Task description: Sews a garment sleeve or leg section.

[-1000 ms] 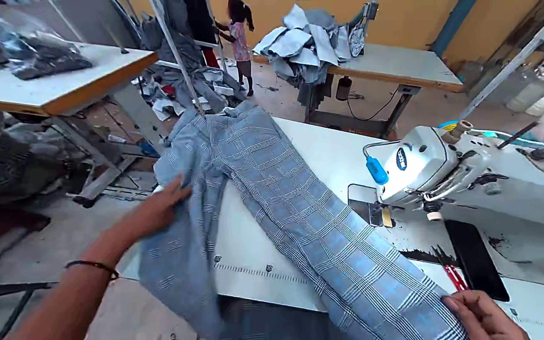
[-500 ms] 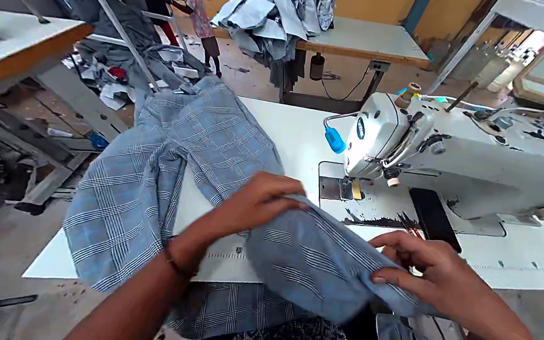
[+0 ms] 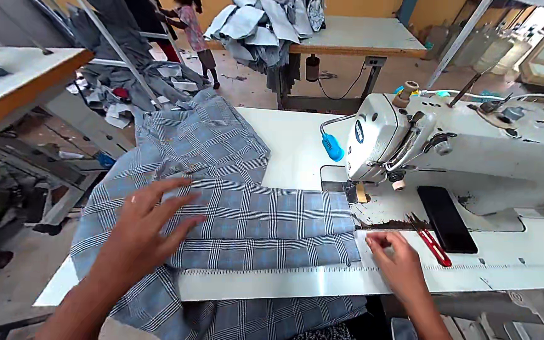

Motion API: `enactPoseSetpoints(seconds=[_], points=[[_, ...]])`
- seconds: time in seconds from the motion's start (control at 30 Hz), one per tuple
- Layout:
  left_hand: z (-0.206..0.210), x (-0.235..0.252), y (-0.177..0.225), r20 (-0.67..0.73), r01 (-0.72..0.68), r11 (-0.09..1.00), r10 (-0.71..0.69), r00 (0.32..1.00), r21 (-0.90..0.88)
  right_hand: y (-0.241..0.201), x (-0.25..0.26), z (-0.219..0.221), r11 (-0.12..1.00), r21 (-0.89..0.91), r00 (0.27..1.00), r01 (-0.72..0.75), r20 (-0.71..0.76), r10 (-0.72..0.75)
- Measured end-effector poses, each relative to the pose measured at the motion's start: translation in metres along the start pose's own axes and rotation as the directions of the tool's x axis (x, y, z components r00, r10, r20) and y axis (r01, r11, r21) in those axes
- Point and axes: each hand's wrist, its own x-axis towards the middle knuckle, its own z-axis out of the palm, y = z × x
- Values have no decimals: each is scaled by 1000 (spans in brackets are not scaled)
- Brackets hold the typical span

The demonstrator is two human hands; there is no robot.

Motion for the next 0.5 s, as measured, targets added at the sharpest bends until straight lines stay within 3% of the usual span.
enactPoseSetpoints(seconds=[0.1,0.3,0.4,0.5], points=[[3,-50,-5,-53,-62,997,64,997,37,8,-21,1,995,51,996,-85,42,82],[5,-97,-28,-36,-21,992,25,999,125,-13,-8,17,988,42,975,-149,170,140],[10,-103,-32,-52,12,995,-8,999,97,-21,-6,14,989,146,1000,17,23,-21],[17,-95,-30,-31,47,994,-44,999,97,-32,-6,-1,895,386,972,222,-165,-170]])
